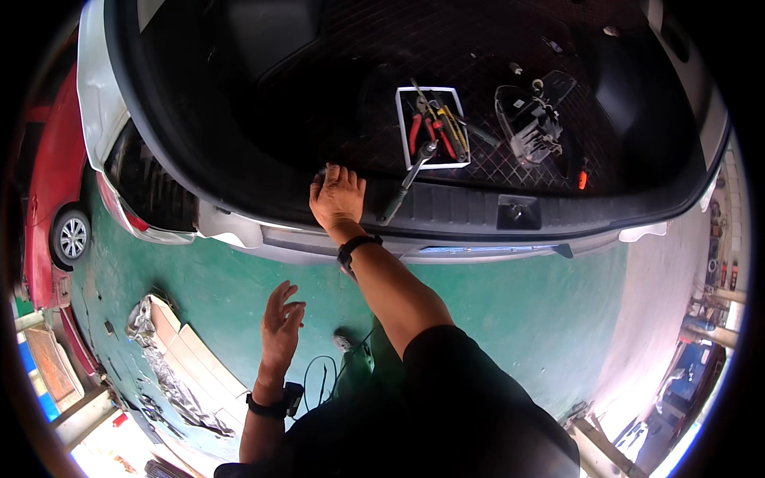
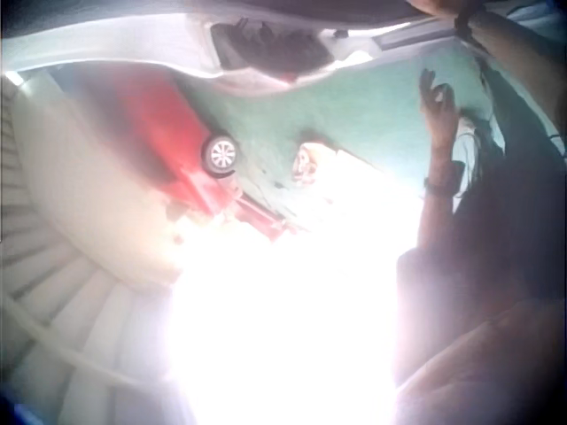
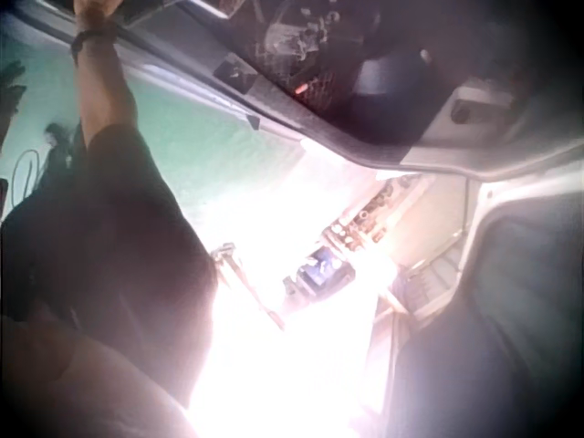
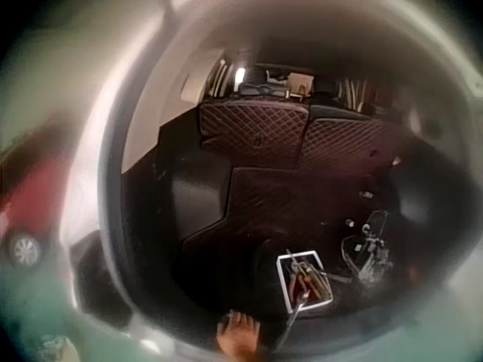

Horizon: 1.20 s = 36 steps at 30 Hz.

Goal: The person uses a screwdriver to remove screws from a vehicle's tail light housing and then pulls off the plastic wheel arch trim by hand.

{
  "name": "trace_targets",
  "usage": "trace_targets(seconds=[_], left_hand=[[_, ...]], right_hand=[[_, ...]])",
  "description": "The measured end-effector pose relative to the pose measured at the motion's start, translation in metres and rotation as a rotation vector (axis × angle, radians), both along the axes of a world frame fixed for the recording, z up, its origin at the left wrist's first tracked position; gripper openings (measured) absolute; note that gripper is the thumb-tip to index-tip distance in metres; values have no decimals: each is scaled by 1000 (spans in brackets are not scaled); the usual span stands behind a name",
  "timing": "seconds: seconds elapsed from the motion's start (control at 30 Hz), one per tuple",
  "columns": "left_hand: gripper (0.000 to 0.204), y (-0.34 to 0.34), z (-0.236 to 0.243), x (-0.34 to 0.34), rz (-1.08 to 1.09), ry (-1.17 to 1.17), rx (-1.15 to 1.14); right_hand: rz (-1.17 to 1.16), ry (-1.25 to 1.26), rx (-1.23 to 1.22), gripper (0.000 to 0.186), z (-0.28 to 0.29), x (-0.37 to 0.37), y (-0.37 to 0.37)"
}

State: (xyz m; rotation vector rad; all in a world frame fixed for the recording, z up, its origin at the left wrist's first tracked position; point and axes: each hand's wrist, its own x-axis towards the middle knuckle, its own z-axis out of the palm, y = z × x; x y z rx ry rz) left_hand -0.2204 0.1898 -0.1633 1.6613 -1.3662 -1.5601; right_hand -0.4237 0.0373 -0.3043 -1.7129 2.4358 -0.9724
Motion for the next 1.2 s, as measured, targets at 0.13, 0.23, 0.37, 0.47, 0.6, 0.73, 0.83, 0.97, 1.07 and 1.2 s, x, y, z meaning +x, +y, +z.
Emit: trace_targets(seconds=[0.13, 0.23, 0.37, 0.47, 0.6, 0.73, 0.83, 0.97, 1.07, 1.2], left_hand=[[54, 22, 25, 19, -3, -8, -12], [57, 25, 48, 16, 25, 5, -2], [55, 29, 55, 25, 67, 41, -15], [53, 16, 57, 22, 16, 79, -12], [53, 4, 62, 34, -13, 78, -25], [53, -25, 58, 37, -106, 126, -49], [51, -43, 64, 43, -163, 120, -114], [49, -58, 72, 38, -241, 125, -146], [48, -63, 74, 33, -255, 129, -133], [48, -58, 68, 29, -213, 135, -98]], right_hand=[[-73, -186, 220, 27, 25, -8, -12], [-100, -540, 169, 31, -31, -27, -37], [-63, -451, 145, 39, -3, -59, -57], [-66, -281, -9, 38, -24, -99, -52], [-180, -478, 15, 37, 50, -84, -24], [-301, -789, 137, 30, 41, -97, 0], [-349, -1604, 106, 25, 89, -82, 7], [-295, -1683, 158, 15, 90, -77, 24], [-165, -1650, 233, 14, 89, -76, 51], [-119, -1500, 140, 17, 122, -106, 117]])
